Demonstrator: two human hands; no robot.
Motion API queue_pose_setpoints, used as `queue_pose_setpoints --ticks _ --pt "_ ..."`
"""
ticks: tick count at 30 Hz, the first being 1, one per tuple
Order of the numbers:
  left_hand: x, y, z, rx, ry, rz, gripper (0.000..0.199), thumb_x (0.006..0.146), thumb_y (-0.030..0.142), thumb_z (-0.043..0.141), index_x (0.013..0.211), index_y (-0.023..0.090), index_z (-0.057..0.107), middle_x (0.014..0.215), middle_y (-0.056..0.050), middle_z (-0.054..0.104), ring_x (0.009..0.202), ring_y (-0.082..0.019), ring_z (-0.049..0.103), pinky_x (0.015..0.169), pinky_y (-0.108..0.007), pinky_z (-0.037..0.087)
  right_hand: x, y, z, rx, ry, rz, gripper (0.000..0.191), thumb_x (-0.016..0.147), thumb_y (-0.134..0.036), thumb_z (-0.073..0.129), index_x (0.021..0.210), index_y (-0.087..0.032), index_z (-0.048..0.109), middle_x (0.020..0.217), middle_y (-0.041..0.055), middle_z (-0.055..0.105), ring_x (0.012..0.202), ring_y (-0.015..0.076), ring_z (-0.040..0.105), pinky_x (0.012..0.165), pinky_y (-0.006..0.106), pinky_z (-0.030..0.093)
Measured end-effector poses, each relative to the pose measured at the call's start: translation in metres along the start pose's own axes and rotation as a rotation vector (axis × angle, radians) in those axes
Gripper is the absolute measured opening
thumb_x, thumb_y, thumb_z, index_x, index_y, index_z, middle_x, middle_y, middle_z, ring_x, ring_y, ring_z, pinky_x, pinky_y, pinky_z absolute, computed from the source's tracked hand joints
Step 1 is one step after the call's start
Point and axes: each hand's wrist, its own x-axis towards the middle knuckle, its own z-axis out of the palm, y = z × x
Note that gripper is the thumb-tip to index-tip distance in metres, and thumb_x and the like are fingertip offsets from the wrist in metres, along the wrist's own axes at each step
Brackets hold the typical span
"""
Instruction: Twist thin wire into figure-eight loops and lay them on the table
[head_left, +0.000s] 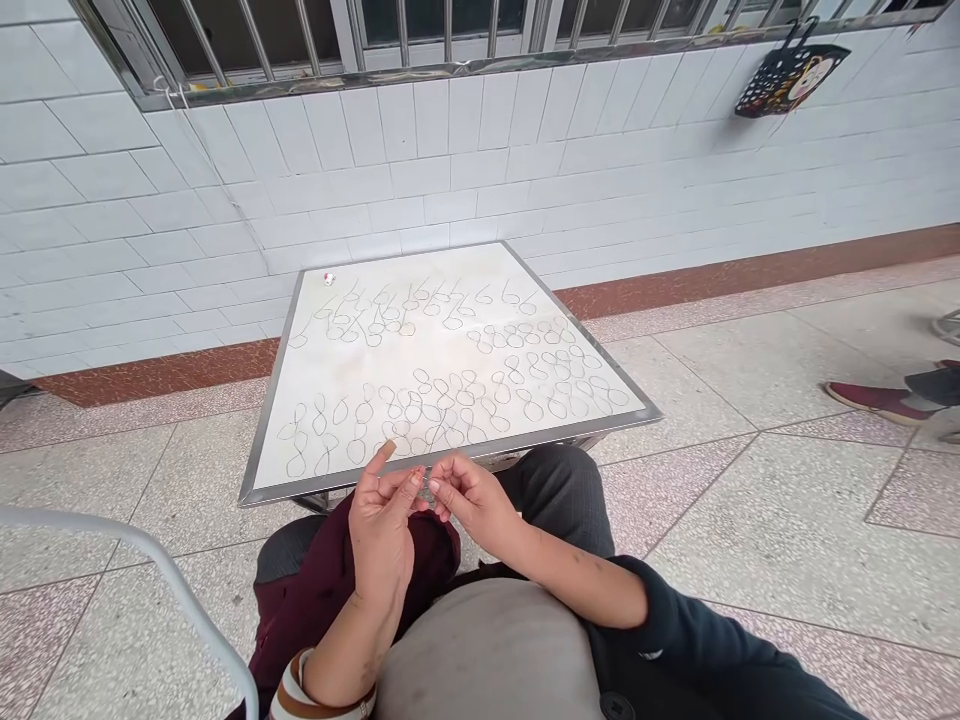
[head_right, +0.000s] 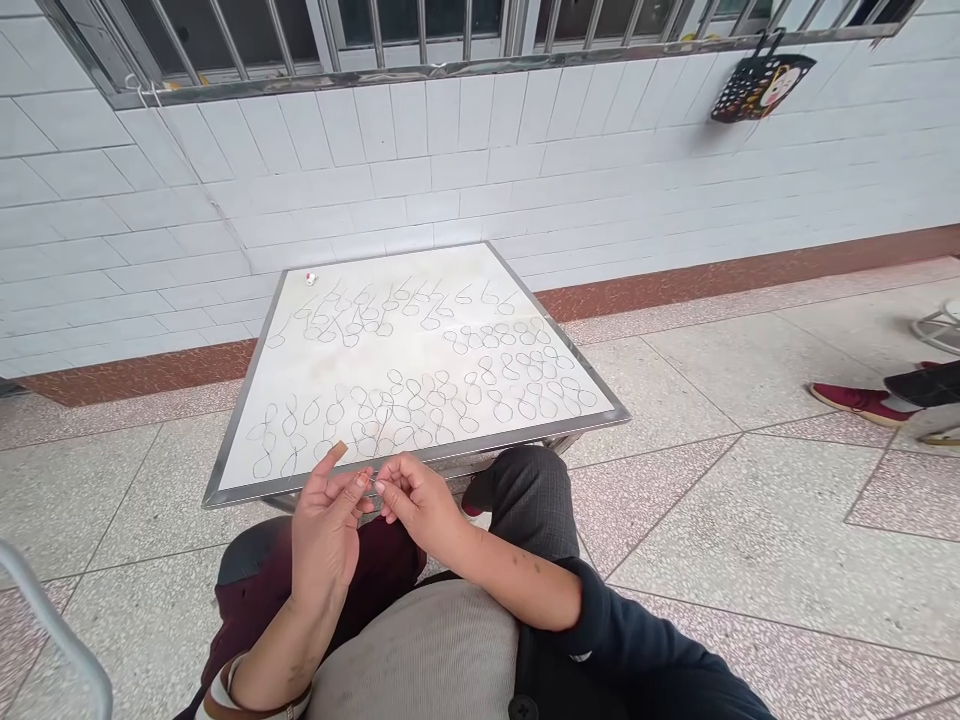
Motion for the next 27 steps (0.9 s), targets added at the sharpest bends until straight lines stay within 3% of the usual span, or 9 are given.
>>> queue_pose_setpoints --ticks 3,8,12,17,21,24,27 --pt "0.0 -0.001 -0.002 0.032 -0.016 0.035 0.061 0.07 0.025 0.079 0.125 0.017 0.055 0.075 0.0 0.071 0.066 -0.01 0.06 0.057 -0.02 0.045 0.002 -0.002 -0.004 0.01 -0.01 -0.004 0.022 0.09 -0.041 0.056 0.094 -0.02 0.054 0.068 -0.0032 0.057 0.056 0.0099 0.056 0.054 0.023 0.05" --pt "-0.001 -0.002 -0.004 0.163 -0.073 0.061 0.063 0.073 0.03 0.076 0.13 0.021 0.051 0.079 0.0 0.072 0.074 -0.013 0.061 0.063 -0.022 0.046 0.007 -0.022 -0.017 0.038 0.152 -0.055 0.03 0.091 -0.044 0.053 0.111 -0.023 0.058 0.097 0.0035 0.063 0.058 0.008 0.054 0.056 0.024 0.05" --pt "-0.002 -0.003 -0.003 0.221 -0.12 0.061 0.061 0.075 0.031 0.074 0.13 0.021 0.05 0.079 -0.001 0.072 0.075 -0.014 0.062 0.067 -0.024 0.048 0.004 -0.034 -0.02 0.036 0.157 -0.043 0.027 0.091 -0.045 0.052 0.101 -0.022 0.062 0.089 0.0028 0.065 0.053 0.0087 0.054 0.054 0.026 0.05" --pt "-0.003 -0.004 -0.002 0.258 -0.149 0.069 0.061 0.077 0.032 0.072 0.132 0.02 0.048 0.081 -0.003 0.073 0.072 -0.015 0.063 0.062 -0.024 0.046 -0.001 -0.03 -0.016 -0.015 0.121 -0.163 0.025 0.095 -0.041 0.047 0.109 -0.024 0.06 0.094 0.0037 0.064 0.063 0.0106 0.059 0.065 0.029 0.053" --pt "-0.004 -0.005 -0.001 0.269 -0.17 0.061 0.062 0.077 0.03 0.072 0.133 0.021 0.047 0.083 -0.002 0.073 0.076 -0.015 0.064 0.068 -0.025 0.047 0.002 -0.028 -0.016 0.003 0.186 -0.183 0.023 0.095 -0.039 0.047 0.106 -0.024 0.061 0.086 0.0016 0.059 0.062 0.0099 0.054 0.062 0.027 0.049" --pt "-0.005 -0.004 0.0 0.295 -0.188 0.066 0.062 0.077 0.029 0.071 0.134 0.021 0.047 0.082 -0.002 0.073 0.076 -0.015 0.064 0.073 -0.028 0.048 0.003 -0.029 -0.019 -0.049 0.199 -0.174 0.026 0.097 -0.039 0.044 0.112 -0.025 0.06 0.086 0.0011 0.055 0.061 0.0097 0.051 0.061 0.027 0.047" --pt "-0.007 -0.002 0.0 0.354 -0.206 0.082 0.063 0.078 0.028 0.07 0.136 0.021 0.046 0.081 -0.002 0.073 0.079 -0.017 0.065 0.078 -0.03 0.049 0.002 -0.031 -0.025 -0.213 0.123 -0.205 0.033 0.099 -0.036 0.039 0.125 -0.028 0.058 0.086 0.0011 0.054 0.059 0.0102 0.05 0.067 0.03 0.049"
